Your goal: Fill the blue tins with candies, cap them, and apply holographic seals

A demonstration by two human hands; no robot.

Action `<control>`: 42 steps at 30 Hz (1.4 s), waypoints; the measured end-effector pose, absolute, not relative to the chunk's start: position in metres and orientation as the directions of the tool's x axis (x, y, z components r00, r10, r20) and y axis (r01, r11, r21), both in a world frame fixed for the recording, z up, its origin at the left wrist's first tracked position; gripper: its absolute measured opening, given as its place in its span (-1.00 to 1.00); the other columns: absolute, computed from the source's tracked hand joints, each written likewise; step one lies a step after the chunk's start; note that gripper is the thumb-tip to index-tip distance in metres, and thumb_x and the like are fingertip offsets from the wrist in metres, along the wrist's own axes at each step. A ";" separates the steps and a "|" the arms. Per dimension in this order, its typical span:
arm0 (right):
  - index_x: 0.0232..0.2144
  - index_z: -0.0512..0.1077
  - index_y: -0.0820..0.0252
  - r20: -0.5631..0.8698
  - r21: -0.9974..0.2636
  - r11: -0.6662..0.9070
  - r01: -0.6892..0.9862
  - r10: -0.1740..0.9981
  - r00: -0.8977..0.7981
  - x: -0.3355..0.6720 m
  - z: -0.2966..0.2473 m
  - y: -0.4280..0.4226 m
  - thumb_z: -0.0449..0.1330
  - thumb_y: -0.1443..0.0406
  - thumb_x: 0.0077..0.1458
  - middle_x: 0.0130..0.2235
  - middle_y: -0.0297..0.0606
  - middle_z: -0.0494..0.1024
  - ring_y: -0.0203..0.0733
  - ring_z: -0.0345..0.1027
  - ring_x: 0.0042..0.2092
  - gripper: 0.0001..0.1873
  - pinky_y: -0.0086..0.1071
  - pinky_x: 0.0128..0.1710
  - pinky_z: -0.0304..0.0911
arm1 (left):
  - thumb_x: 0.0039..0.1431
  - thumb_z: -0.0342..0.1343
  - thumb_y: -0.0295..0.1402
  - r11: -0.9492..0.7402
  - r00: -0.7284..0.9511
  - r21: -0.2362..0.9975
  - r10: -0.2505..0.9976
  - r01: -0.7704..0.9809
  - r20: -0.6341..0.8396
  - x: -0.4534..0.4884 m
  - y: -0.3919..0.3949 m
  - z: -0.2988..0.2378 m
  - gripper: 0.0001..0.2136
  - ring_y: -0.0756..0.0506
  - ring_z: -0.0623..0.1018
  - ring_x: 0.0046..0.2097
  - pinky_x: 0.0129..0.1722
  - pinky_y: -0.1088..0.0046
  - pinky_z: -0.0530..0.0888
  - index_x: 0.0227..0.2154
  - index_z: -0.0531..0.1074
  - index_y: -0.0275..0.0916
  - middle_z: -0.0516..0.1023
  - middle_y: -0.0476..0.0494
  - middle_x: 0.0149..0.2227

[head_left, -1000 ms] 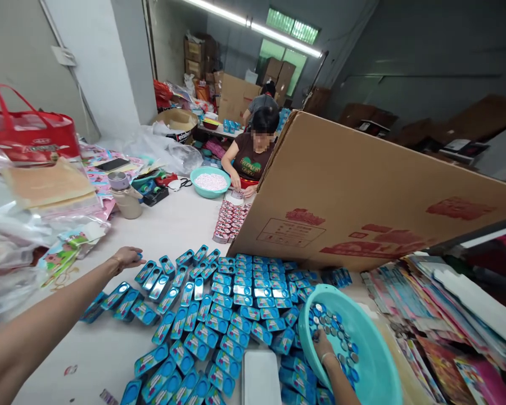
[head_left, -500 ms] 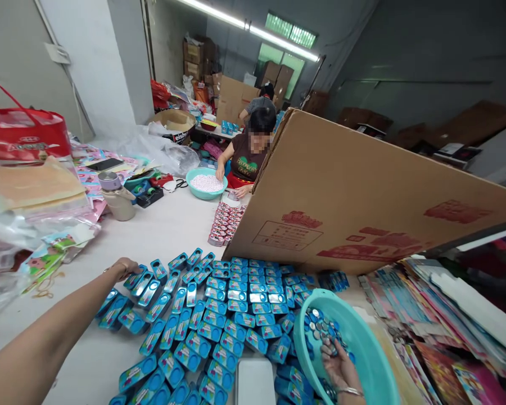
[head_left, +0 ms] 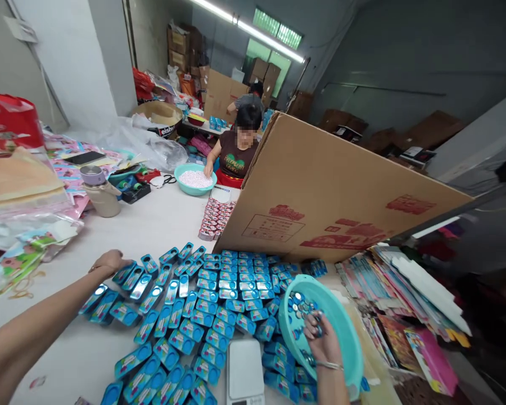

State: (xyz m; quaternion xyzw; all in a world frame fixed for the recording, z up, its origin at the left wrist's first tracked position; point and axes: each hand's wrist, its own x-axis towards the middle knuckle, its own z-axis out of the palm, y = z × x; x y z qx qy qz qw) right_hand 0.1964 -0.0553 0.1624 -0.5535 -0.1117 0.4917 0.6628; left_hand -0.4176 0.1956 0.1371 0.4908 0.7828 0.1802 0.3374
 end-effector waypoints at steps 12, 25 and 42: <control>-0.24 0.55 0.11 -0.324 -0.374 0.148 0.916 0.904 -0.278 -0.158 0.185 -0.031 0.08 0.17 0.17 -0.24 -0.16 0.64 -0.02 0.50 -0.17 -0.72 -0.24 -0.19 0.32 | 0.21 0.11 -0.18 0.729 0.473 0.192 0.597 -0.658 -0.648 -0.264 -0.040 0.092 -0.49 -0.33 0.62 -0.02 0.00 0.07 0.52 0.22 0.30 -0.08 0.64 -0.23 -0.08; 0.05 0.41 -0.16 -0.237 -0.432 0.371 0.822 0.832 -0.501 -0.185 0.174 -0.033 0.08 0.20 0.20 -0.02 -0.28 0.44 -0.11 0.43 -0.17 -0.64 -0.28 -0.22 0.27 | 0.24 0.06 -0.40 0.572 0.267 0.222 0.646 -0.790 -0.715 -0.327 -0.048 0.112 -0.84 -0.14 0.65 -0.33 -0.32 0.34 0.61 -0.16 0.46 -0.23 0.63 -0.12 -0.36; -0.19 0.58 0.09 -0.216 -0.803 0.000 0.597 0.932 -0.290 -0.222 0.111 0.021 0.16 0.11 0.17 -0.41 -0.32 0.58 -0.18 0.44 -0.34 -0.71 -0.41 -0.31 0.25 | -0.08 0.33 -0.22 0.569 0.029 0.799 0.818 -0.194 -0.575 -0.393 -0.008 0.097 -0.71 -0.19 0.64 -0.26 -0.25 0.34 0.56 -0.28 0.55 -0.24 0.64 -0.26 -0.29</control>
